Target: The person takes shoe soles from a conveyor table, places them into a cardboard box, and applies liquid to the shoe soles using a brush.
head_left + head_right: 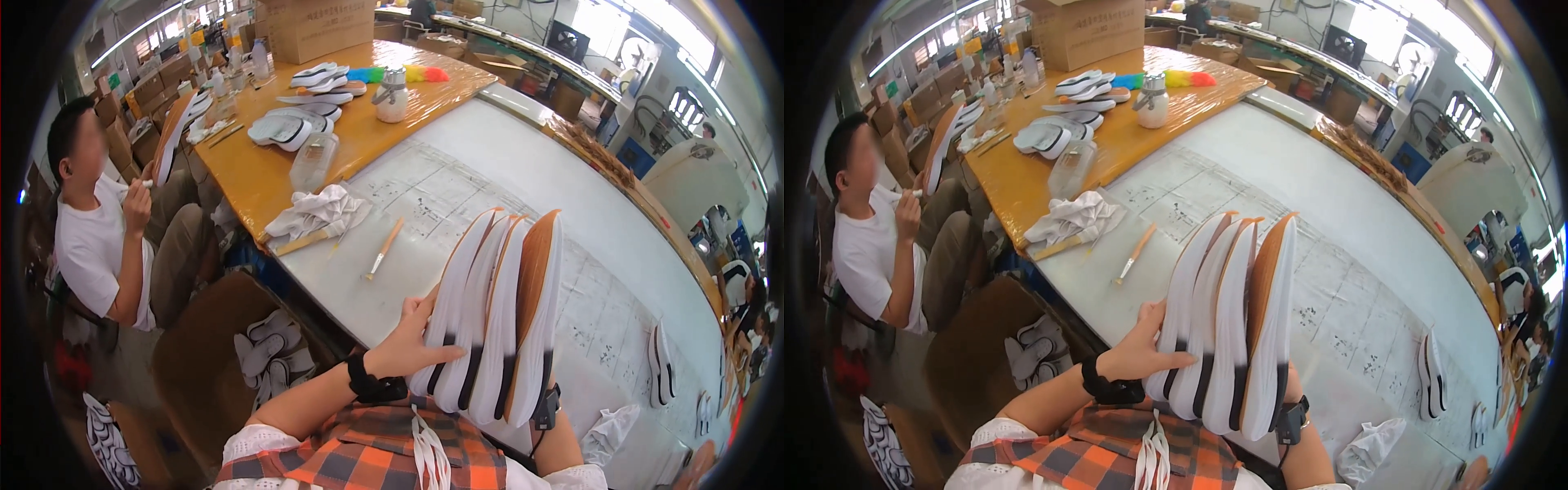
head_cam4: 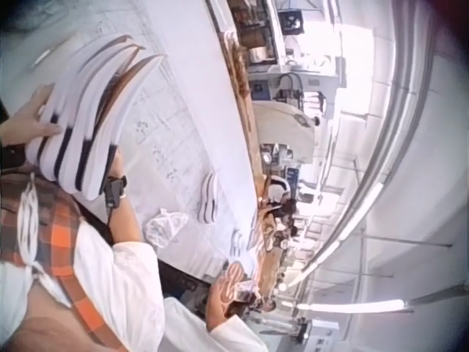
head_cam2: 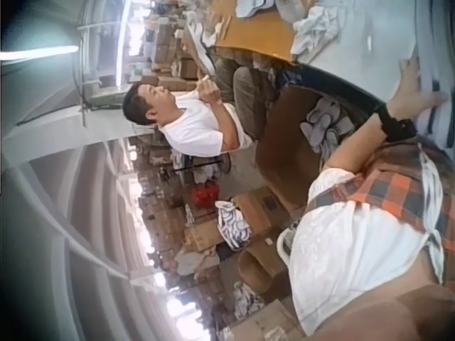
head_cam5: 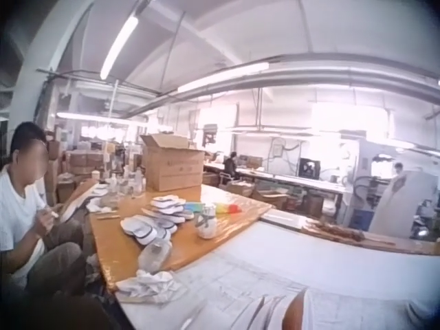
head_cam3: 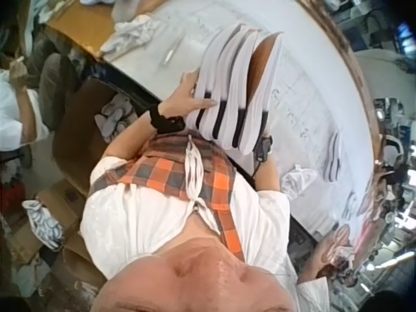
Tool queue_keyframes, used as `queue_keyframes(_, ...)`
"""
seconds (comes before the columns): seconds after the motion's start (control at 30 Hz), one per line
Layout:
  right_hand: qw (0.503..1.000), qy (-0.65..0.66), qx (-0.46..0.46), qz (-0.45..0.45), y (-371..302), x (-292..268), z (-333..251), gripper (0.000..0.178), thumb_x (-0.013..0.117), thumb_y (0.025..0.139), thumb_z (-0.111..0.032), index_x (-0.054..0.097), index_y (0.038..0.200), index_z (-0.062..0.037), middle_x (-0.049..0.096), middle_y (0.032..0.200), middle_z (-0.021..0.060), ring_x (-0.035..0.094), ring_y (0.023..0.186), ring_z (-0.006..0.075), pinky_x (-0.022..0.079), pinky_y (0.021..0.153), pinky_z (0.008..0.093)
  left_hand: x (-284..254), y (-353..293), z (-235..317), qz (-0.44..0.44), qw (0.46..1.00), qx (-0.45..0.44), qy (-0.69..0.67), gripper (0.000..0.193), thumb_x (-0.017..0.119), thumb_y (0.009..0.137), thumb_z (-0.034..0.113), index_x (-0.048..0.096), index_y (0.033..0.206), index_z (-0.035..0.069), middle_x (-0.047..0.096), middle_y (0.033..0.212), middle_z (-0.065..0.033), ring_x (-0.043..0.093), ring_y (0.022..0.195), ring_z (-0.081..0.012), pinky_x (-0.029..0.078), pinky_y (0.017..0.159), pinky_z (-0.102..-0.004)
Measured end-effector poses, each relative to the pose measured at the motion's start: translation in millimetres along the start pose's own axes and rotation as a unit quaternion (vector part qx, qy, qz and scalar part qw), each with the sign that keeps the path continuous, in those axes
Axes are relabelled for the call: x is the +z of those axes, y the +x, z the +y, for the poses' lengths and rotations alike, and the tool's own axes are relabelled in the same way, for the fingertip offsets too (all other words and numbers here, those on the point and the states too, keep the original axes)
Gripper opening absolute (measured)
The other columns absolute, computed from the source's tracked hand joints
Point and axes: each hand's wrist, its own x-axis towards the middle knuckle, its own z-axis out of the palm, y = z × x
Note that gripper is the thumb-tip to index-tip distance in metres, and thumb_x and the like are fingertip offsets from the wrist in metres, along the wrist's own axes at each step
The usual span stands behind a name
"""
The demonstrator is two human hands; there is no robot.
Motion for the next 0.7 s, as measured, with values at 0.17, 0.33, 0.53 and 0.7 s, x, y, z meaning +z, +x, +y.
queue_keyframes(0.17,0.999,0.02,0.011,-0.049,2.3,23.8,-24.7,0.064,0.056,0.081,-0.008,0.027,0.138,-0.0071,0.047,0.126,0.0103,0.054,0.105,0.022,0.048,0.086,0.0352,-2.5,10.9,-8.8,0.009,0.986,-0.021,-0.168,0.097,0.072,0.073,0.03,0.009,0.142,0.009,0.037,0.125,-0.0154,0.039,0.11,-0.0271,0.033,0.096,-0.0391)
queue_keyframes(0.33,0.978,-0.186,-0.067,-0.069,25.0,92.8,-44.4,0.08,0.059,0.079,-0.018,0.012,0.142,-0.0017,0.019,0.146,0.0108,0.016,0.135,0.0203,0.016,0.108,0.0328,-19.5,39.3,-42.9,-0.135,0.918,-0.097,-0.361,0.082,0.046,0.083,0.057,0.012,0.142,0.011,0.043,0.125,-0.0158,0.044,0.113,-0.0266,0.035,0.096,-0.0385)
queue_keyframes(0.53,0.869,-0.478,-0.123,-0.019,50.8,108.4,-50.4,0.063,0.058,0.083,-0.03,0.034,0.136,-0.0085,0.034,0.137,0.0137,0.029,0.126,0.0282,0.017,0.106,0.0381,-11.9,53.3,3.2,-0.144,0.874,-0.111,-0.451,0.08,0.023,0.085,0.067,0.03,0.135,0.006,0.044,0.13,-0.0115,0.045,0.118,-0.0237,0.036,0.099,-0.0402)
queue_keyframes(0.7,0.879,-0.457,-0.131,-0.035,62.3,109.0,-47.3,0.057,0.056,0.083,-0.019,0.036,0.135,-0.0065,0.038,0.133,0.0094,0.03,0.126,0.0194,0.028,0.101,0.033,-18.1,53.5,-14.7,-0.094,0.898,-0.068,-0.424,0.079,0.024,0.084,0.067,0.031,0.135,0.005,0.044,0.13,-0.0115,0.045,0.117,-0.0238,0.037,0.099,-0.0406)
